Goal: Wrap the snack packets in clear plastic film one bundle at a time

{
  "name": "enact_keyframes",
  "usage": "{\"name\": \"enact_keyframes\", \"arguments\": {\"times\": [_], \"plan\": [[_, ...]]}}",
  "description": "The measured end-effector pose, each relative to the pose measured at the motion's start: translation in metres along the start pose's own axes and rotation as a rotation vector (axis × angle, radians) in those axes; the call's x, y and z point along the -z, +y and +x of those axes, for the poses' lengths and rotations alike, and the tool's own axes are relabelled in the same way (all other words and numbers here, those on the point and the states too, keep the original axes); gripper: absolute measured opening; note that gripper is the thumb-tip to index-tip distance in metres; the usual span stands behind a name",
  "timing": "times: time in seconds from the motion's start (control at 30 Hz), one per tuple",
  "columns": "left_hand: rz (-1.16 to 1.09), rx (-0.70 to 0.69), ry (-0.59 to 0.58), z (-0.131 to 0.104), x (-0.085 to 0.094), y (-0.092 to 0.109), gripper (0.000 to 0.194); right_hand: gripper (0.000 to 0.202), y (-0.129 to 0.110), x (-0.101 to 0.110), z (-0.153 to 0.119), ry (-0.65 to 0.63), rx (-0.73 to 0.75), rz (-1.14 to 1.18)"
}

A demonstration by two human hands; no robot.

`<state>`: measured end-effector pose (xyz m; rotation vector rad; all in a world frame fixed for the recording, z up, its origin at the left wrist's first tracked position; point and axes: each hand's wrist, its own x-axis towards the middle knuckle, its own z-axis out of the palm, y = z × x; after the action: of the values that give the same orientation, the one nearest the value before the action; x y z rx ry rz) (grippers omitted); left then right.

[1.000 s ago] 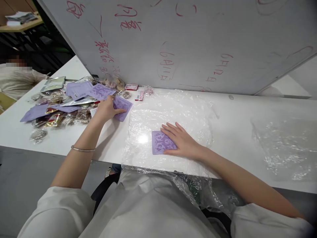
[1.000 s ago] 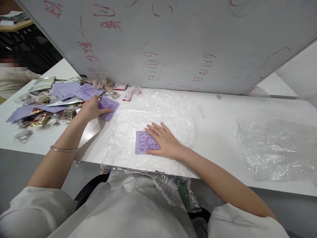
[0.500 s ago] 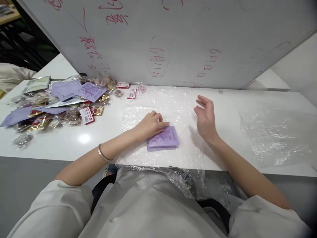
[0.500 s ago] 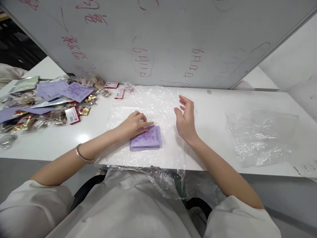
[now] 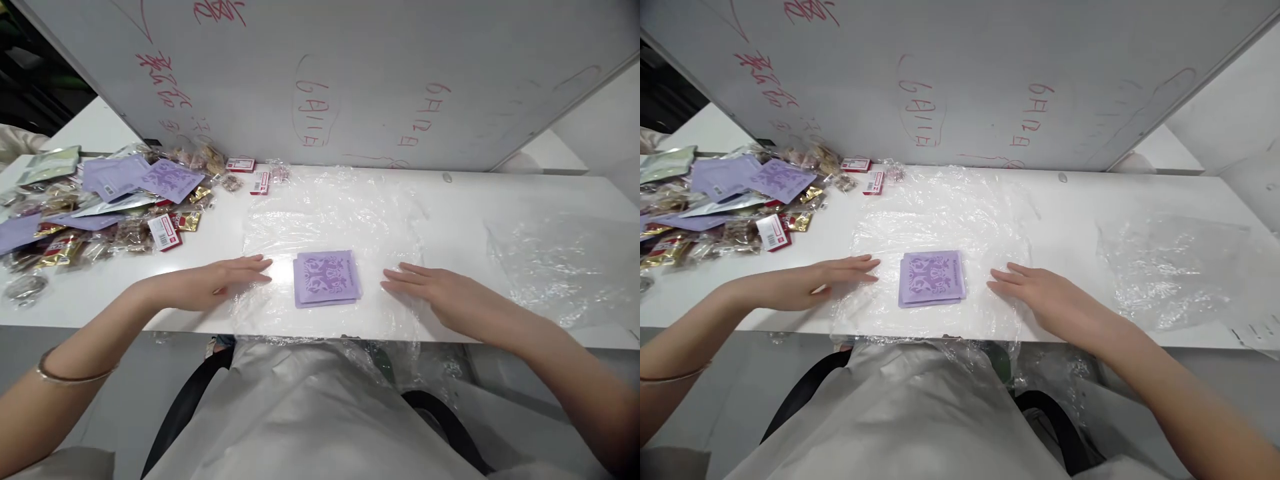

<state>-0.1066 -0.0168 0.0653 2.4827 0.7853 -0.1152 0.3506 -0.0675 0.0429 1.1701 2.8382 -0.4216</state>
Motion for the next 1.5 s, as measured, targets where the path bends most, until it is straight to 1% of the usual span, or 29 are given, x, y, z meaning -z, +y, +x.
{"name": "enact_keyframes", "arguments": {"times": [0.07, 0.1, 0.17, 0.23, 0.27, 0.33, 0.43, 0.5, 0.57, 0.6, 0.63, 0.7, 0.73, 0.8, 0.87, 0.9, 0.93, 1.0, 1.03, 1.1, 1.17, 1.2, 1.27, 1.33, 1.37, 1.4, 1.47, 1.5], "plan": [[-0.037, -0.013, -0.057, -0.008, -0.006, -0.011, 0.055, 0.079, 0.009, -0.004, -0.009, -0.058, 0.008, 0.032], [-0.053, -0.013, -0.056, -0.009, -0.009, -0.015, 0.051, 0.077, 0.011, -0.006, -0.010, -0.064, 0.012, 0.043], [-0.093, -0.007, -0.004, -0.008, -0.015, -0.018, 0.040, 0.064, 0.011, -0.011, -0.006, 0.000, 0.029, 0.042], [-0.144, 0.002, 0.066, -0.005, -0.020, -0.018, 0.029, 0.050, 0.011, -0.018, 0.001, 0.149, 0.082, 0.014], [-0.172, 0.009, 0.096, -0.004, -0.023, -0.017, 0.025, 0.046, 0.011, -0.022, 0.003, 0.240, 0.119, -0.010], [-0.237, 0.038, 0.140, -0.003, -0.026, -0.013, 0.023, 0.047, 0.012, -0.031, 0.007, 0.416, 0.184, -0.062], [-0.383, 0.094, 0.166, -0.004, -0.027, -0.009, 0.036, 0.053, 0.013, -0.045, 0.009, 0.604, 0.308, -0.072], [-0.447, 0.094, 0.163, -0.003, -0.026, -0.010, 0.045, 0.048, 0.010, -0.051, 0.010, 0.689, 0.406, -0.012], [-0.436, 0.075, 0.145, -0.001, -0.025, -0.013, 0.048, 0.041, 0.005, -0.055, 0.015, 0.766, 0.424, 0.094], [-0.425, 0.068, 0.139, 0.001, -0.025, -0.016, 0.044, 0.037, 0.002, -0.056, 0.018, 0.805, 0.383, 0.165], [-0.433, 0.069, 0.152, 0.002, -0.025, -0.017, 0.036, 0.033, -0.002, -0.056, 0.021, 0.844, 0.319, 0.242], [-0.536, 0.101, 0.234, 0.006, -0.027, -0.019, 0.017, 0.024, -0.008, -0.054, 0.029, 0.893, 0.140, 0.389], [-0.628, 0.134, 0.303, 0.008, -0.029, -0.018, 0.015, 0.020, -0.011, -0.051, 0.034, 0.895, 0.033, 0.459], [-0.837, 0.238, 0.463, 0.012, -0.034, -0.014, 0.022, 0.020, -0.016, -0.046, 0.042, 0.863, -0.194, 0.594], [-0.994, 0.335, 0.606, 0.017, -0.037, -0.008, 0.029, 0.021, -0.017, -0.040, 0.050, 0.785, -0.414, 0.745], [-1.035, 0.371, 0.667, 0.020, -0.038, -0.006, 0.031, 0.026, -0.016, -0.037, 0.053, 0.747, -0.512, 0.818], [-1.050, 0.399, 0.717, 0.024, -0.039, -0.003, 0.033, 0.036, -0.014, -0.034, 0.056, 0.711, -0.598, 0.873], [-1.016, 0.464, 0.792, 0.030, -0.038, -0.002, 0.040, 0.050, -0.009, -0.029, 0.059, 0.659, -0.719, 0.889], [-0.971, 0.514, 0.823, 0.033, -0.037, -0.002, 0.043, 0.054, -0.006, -0.027, 0.059, 0.633, -0.756, 0.836], [-0.819, 0.634, 0.878, 0.037, -0.037, -0.003, 0.046, 0.057, 0.001, -0.024, 0.058, 0.553, -0.806, 0.627], [-0.557, 0.735, 0.884, 0.037, -0.038, -0.004, 0.045, 0.059, 0.006, -0.021, 0.056, 0.433, -0.849, 0.399], [-0.402, 0.766, 0.858, 0.037, -0.040, -0.004, 0.043, 0.060, 0.007, -0.021, 0.055, 0.373, -0.869, 0.309], [-0.121, 0.802, 0.749, 0.036, -0.043, -0.004, 0.037, 0.058, 0.009, -0.020, 0.055, 0.278, -0.899, 0.171], [0.051, 0.834, 0.631, 0.034, -0.046, -0.002, 0.029, 0.055, 0.009, -0.021, 0.055, 0.224, -0.919, 0.058], [0.102, 0.843, 0.608, 0.034, -0.046, -0.001, 0.026, 0.052, 0.009, -0.021, 0.055, 0.227, -0.921, 0.003], [0.151, 0.838, 0.624, 0.034, -0.046, -0.001, 0.024, 0.046, 0.008, -0.020, 0.055, 0.256, -0.914, -0.055], [0.253, 0.763, 0.734, 0.036, -0.043, 0.001, 0.028, 0.036, 0.006, -0.017, 0.055, 0.388, -0.861, -0.174], [0.297, 0.693, 0.798, 0.039, -0.041, 0.003, 0.034, 0.037, 0.005, -0.014, 0.056, 0.473, -0.810, -0.218]]}}
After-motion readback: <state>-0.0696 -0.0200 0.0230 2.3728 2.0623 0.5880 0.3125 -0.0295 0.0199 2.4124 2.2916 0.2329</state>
